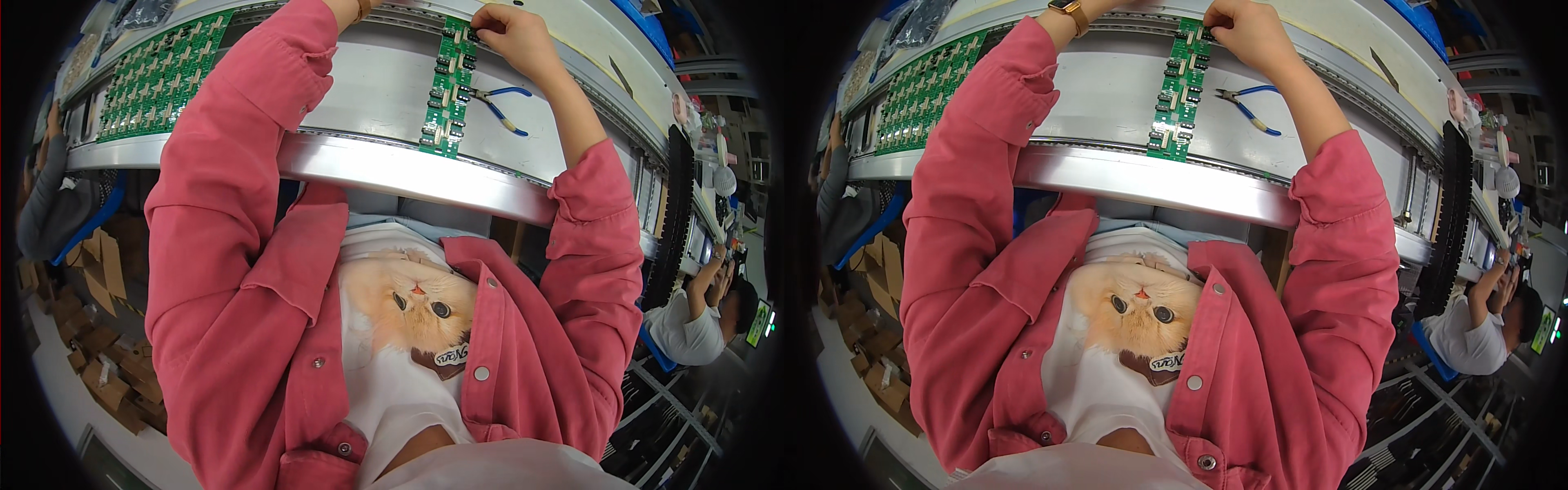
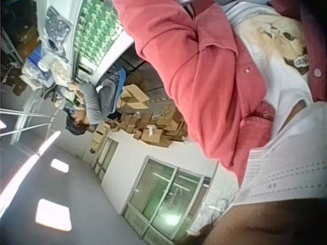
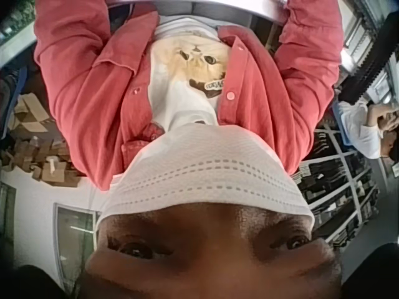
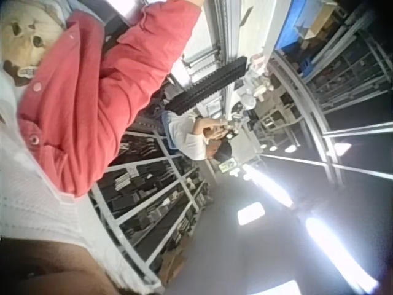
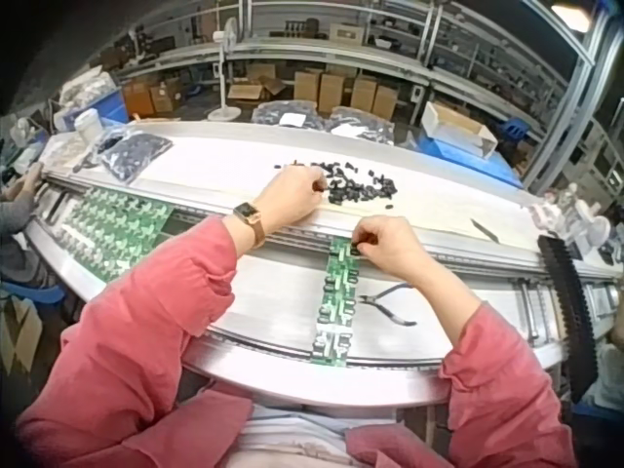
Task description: The person assembles circuit boards by taking electronic components, inserting them into a printed circuit board strip by hand, placing the assembled board strip onto the conveyor line, and inserting components into another board strip.
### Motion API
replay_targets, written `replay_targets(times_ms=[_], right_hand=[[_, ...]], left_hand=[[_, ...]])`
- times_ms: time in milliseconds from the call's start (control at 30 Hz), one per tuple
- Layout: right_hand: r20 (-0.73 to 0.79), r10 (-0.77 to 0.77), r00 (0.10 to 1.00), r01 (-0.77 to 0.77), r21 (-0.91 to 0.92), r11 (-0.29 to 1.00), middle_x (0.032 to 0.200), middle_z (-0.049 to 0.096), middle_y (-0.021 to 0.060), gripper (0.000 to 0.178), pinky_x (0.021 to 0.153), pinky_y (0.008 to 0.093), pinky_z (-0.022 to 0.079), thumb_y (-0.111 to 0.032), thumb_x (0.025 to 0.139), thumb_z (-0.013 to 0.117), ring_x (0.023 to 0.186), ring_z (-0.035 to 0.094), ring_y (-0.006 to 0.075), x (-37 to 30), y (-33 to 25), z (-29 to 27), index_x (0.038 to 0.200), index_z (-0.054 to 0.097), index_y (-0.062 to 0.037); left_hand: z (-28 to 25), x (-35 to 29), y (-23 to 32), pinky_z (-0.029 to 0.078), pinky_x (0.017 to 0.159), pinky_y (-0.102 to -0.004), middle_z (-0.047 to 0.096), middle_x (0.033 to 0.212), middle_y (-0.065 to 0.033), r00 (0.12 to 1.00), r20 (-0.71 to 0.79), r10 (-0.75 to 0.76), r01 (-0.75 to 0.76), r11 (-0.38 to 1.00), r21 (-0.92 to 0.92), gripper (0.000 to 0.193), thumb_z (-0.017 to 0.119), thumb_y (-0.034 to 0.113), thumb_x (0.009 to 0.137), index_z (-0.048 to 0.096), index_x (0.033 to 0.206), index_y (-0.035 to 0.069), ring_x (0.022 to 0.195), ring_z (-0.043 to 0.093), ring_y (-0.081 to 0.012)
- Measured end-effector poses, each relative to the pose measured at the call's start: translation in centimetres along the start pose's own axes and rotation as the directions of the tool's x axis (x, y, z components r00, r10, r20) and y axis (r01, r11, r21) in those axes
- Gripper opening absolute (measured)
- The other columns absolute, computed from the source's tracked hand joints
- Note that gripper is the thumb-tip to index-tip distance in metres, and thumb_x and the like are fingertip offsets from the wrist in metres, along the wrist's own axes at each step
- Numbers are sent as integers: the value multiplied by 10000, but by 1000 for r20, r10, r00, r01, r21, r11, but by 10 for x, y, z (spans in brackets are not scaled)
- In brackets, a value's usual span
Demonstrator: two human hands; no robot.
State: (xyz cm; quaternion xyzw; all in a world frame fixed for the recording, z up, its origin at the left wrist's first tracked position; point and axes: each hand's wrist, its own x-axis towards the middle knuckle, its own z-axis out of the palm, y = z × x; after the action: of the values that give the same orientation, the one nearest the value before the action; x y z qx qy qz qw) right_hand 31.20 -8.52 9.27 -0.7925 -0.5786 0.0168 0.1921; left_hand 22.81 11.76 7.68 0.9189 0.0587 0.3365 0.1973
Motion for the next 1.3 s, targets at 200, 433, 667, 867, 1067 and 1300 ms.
replay_targets(times_ms=[200,433,667,867,1067,1300], right_hand=[[72,49,996,-45,-57,997,834,695,50,133,689,228,514,-50,813,636,698,622,154,2,-5,-2,912,718,-82],[45,9,999,-4,-97,995,838,698,54,131,684,238,521,-35,809,629,689,631,167,2,-3,3,896,714,-82],[63,-29,998,38,-139,990,840,698,60,139,676,245,523,-19,803,619,685,631,173,4,-3,1,886,713,-80],[92,-45,995,56,-126,990,841,698,59,152,670,252,518,-6,799,611,683,622,171,6,-5,-2,882,714,-81],[70,-126,990,132,-89,987,773,671,68,101,621,269,502,-48,765,623,618,593,189,14,14,9,821,706,-62],[72,-137,988,136,15,991,714,634,111,123,641,337,483,-57,662,580,637,581,292,21,22,13,726,683,-36]], left_hand=[[-8,-7,12,500,625,-326,676,726,-124,989,140,51,-30,989,-146,149,591,43,698,692,802,6,625,613,-273],[-2,-17,16,494,601,-317,670,700,-117,990,130,49,-20,976,-218,152,618,42,678,686,808,0,588,599,-250],[-16,-28,42,495,597,-330,667,701,-121,969,233,77,-32,981,-193,113,622,44,682,672,772,-4,597,605,-269],[-9,-34,46,495,603,-350,664,705,-127,919,392,31,38,986,-165,95,632,63,687,660,753,0,610,607,-297],[-10,-42,48,494,616,-371,661,713,-130,911,386,144,-85,982,-166,88,635,100,702,647,743,23,633,611,-324],[5,-50,43,507,642,-361,658,751,-117,890,450,78,-78,997,-18,45,621,72,749,654,765,47,650,625,-296]])
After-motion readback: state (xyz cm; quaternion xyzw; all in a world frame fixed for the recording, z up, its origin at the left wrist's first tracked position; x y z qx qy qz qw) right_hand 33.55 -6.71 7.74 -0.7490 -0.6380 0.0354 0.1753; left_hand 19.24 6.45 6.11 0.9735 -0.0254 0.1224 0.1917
